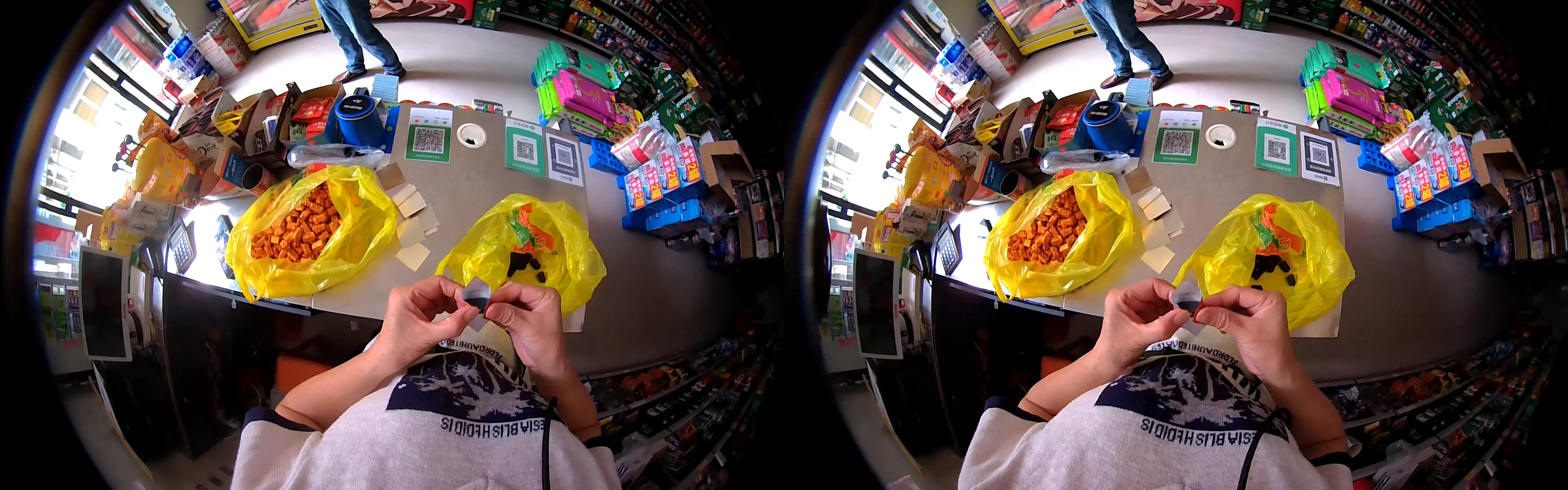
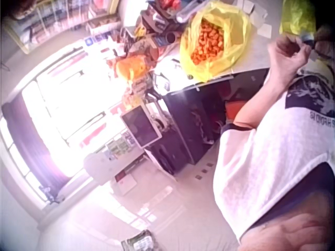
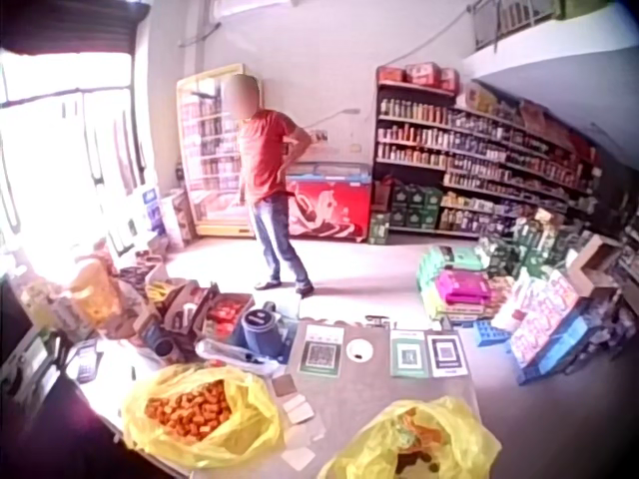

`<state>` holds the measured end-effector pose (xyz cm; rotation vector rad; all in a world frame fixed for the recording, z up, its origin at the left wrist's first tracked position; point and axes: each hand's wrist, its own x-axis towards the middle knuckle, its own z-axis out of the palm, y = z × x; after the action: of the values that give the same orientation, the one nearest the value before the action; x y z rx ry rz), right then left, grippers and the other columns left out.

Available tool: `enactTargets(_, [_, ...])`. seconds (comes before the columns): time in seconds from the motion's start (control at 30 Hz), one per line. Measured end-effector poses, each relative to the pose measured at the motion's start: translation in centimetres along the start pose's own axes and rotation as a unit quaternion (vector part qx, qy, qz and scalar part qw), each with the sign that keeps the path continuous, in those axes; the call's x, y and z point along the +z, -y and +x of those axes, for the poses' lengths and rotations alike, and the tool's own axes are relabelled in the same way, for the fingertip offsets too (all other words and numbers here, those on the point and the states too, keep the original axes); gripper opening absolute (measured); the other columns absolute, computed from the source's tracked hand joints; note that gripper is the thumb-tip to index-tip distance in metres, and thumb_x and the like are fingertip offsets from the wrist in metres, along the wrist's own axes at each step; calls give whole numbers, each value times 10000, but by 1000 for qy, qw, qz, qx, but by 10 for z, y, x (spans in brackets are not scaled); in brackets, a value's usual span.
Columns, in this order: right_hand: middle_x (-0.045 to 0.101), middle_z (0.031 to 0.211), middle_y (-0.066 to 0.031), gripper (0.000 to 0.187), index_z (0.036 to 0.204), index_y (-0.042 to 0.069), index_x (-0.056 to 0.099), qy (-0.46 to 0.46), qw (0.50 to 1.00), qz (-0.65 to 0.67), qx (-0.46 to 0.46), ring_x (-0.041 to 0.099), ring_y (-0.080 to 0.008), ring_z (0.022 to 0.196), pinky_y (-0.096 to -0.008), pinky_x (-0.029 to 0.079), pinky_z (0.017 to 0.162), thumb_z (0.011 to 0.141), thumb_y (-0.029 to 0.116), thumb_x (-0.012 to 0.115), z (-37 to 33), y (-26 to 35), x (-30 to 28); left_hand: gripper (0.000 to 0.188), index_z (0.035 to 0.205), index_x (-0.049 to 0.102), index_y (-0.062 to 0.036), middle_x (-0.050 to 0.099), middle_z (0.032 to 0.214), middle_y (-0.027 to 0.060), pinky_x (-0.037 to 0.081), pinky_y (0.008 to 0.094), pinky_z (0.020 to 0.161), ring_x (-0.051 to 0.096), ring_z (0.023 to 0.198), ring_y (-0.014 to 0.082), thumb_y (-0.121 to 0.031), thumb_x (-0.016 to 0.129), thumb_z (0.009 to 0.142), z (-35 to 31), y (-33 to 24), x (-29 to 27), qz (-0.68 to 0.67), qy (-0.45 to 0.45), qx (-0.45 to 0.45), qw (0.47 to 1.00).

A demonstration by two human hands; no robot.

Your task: The person assembles small electronic components by hand at a counter, picking up individual pieces from a bag and fitting them together.

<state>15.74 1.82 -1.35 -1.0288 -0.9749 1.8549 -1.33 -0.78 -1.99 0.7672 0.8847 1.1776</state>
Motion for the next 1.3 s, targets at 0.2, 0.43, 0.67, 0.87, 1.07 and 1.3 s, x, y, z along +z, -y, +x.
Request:
enactTargets(0.2, [642, 779, -65, 130, 846, -42, 638, -5, 999, -3, -31, 573, -84, 703, -209, 466, 682, 743, 21, 687, -3, 2, 6, 85, 826, 576, 10, 584, 784, -6, 452, 191, 657, 552, 738, 53, 13, 642, 773, -2, -1, 0, 35, 5, 18, 999])
enactTargets(0.43, [591, 755, -1, 93, 837, -12, 606, -11, 998, -56, -35, 520, -33, 673, -173, 433, 635, 768, 8, 664, -5, 6, 12, 96, 840, 593, 10, 608, 806, 12, 462, 201, 671, 570, 766, 68, -16, 660, 776, -3, 0, -5, 50, 7, 33, 998])
enactTargets(0.67, [537, 734, 40, 93, 809, 25, 563, -23, 997, -67, -39, 477, -3, 664, -152, 404, 617, 773, 30, 648, -7, 7, 17, 113, 860, 611, 20, 625, 805, 31, 472, 214, 690, 592, 775, 92, -23, 669, 773, -4, -7, 1, 16, 16, 23, 999])
enactTargets(0.87, [531, 759, 40, 103, 836, 27, 561, 2, 999, 11, -39, 472, -4, 675, -137, 389, 612, 776, 26, 644, -5, 2, 13, 137, 902, 614, 39, 618, 867, 65, 481, 231, 726, 596, 812, 119, 7, 653, 774, -3, -7, 1, 26, 25, 57, 998])
enactTargets(1.07, [534, 777, 34, 125, 856, 15, 559, -5, 996, -7, -93, 469, -12, 678, -148, 385, 604, 782, 30, 658, -5, -2, 12, 145, 911, 601, 35, 602, 880, 78, 484, 253, 759, 593, 811, 138, 52, 633, 770, -1, -3, 6, 53, -3, 112, 992])
enactTargets(1.3, [567, 769, 6, 129, 874, -18, 587, 40, 990, -49, -127, 489, -40, 676, -172, 398, 608, 833, 99, 621, -5, 5, 1, 189, 858, 523, 28, 602, 868, 122, 496, 294, 752, 599, 807, 159, 84, 655, 734, -1, -6, 7, -32, -7, 152, 988])
